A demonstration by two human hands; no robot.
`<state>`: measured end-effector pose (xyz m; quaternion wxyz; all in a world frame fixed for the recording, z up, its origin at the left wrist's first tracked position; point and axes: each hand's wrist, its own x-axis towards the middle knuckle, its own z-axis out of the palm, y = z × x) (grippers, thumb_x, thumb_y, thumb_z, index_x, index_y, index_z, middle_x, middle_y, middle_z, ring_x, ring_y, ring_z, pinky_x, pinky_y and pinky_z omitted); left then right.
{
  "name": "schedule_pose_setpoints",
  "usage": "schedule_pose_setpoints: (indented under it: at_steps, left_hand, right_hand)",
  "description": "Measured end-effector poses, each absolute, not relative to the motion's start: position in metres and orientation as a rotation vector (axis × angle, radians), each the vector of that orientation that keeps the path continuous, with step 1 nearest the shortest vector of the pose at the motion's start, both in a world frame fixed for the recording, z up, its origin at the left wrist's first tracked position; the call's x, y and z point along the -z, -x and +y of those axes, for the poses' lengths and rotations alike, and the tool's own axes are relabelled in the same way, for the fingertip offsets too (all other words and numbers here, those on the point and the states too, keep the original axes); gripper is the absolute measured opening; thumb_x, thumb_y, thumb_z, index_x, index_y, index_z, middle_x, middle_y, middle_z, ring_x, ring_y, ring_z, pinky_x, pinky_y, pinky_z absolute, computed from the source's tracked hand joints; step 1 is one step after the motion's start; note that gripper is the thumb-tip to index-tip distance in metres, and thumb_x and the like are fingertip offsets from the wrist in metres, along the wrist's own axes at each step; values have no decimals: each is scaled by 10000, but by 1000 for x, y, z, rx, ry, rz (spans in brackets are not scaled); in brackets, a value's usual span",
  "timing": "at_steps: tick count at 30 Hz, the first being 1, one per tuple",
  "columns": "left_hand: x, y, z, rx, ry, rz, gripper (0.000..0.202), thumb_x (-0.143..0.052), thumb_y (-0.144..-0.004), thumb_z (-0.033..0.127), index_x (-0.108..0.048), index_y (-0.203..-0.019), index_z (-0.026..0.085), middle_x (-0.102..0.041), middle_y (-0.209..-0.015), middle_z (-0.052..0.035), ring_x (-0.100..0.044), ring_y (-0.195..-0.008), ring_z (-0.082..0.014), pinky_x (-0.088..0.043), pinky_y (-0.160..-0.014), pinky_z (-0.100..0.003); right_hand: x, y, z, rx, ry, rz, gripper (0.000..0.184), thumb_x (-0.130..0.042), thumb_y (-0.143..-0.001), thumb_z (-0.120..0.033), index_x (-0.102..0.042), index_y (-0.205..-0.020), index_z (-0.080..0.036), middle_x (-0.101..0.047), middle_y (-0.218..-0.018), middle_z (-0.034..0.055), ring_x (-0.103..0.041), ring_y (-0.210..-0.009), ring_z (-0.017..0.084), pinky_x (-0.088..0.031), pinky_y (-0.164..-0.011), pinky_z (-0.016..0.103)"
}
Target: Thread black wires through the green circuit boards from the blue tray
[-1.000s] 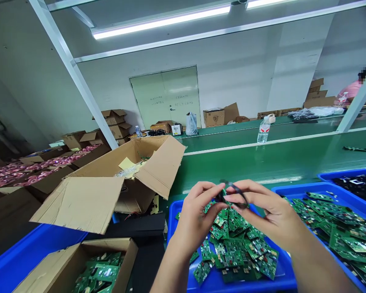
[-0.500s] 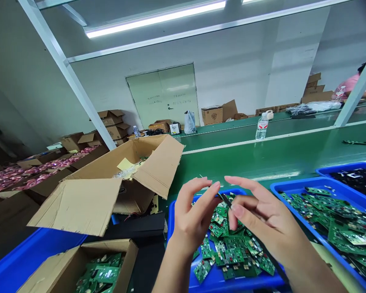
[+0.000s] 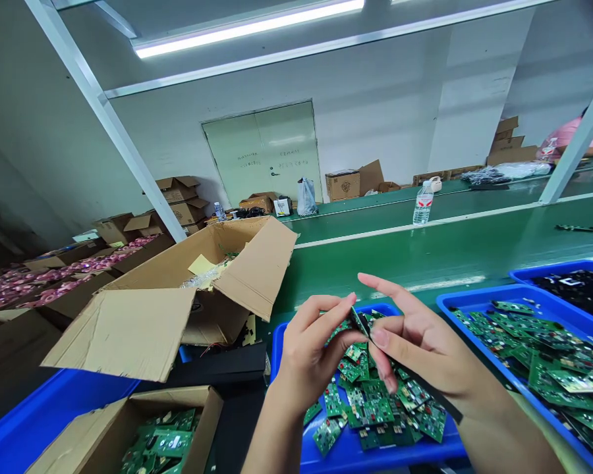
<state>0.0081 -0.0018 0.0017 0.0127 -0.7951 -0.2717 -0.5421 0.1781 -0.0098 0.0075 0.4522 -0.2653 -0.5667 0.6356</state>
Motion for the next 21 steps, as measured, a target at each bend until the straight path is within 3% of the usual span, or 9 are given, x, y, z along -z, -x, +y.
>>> schedule_pose_setpoints:
  at_steps: [5,11,14,21]
  left_hand:
    - [-4,-7,-6,1746,2669,-839,460,-658,-803,222,-559,-1249,276,-628,-925,-37,-624,-824,-126,-553,-730,-240]
    - [-6,-6,-11,2084,2722,-936,379,-654,-811,239,-624,-1189,256,-642,-930,-60,-624,-833,-142,-578,-716,-252]
    - [-6,-6,-10,2136,2727,-981,368,-668,-801,254,-642,-1167,252,-655,-946,-70,-625,-856,-155,-583,-736,-266]
    - [-4,-7,-7,2213,2634,-1041,354,-685,-785,269,-663,-1138,250,-648,-944,-72,-622,-846,-157,-581,-765,-292]
  right_hand:
    - [-6,-178,-6,-1558,732,-1412,814,-653,-797,-450,-215,-1434,-195,-556,-551,-72,-548,-451,105,-483,-451,228]
    - [-2,-176,-7,-1473,615,-1420,512,-628,-811,-469,-489,-1210,-180,-596,-635,-22,-612,-546,124,-530,-573,272]
    - [-2,-176,-10,-1427,618,-1491,484,-638,-798,-477,-544,-1163,-175,-618,-661,6,-628,-585,143,-537,-597,290]
    - [-2,-180,-19,-1231,816,-1543,419,-625,-818,-383,-582,-1187,-189,-580,-622,-20,-571,-523,110,-504,-525,241]
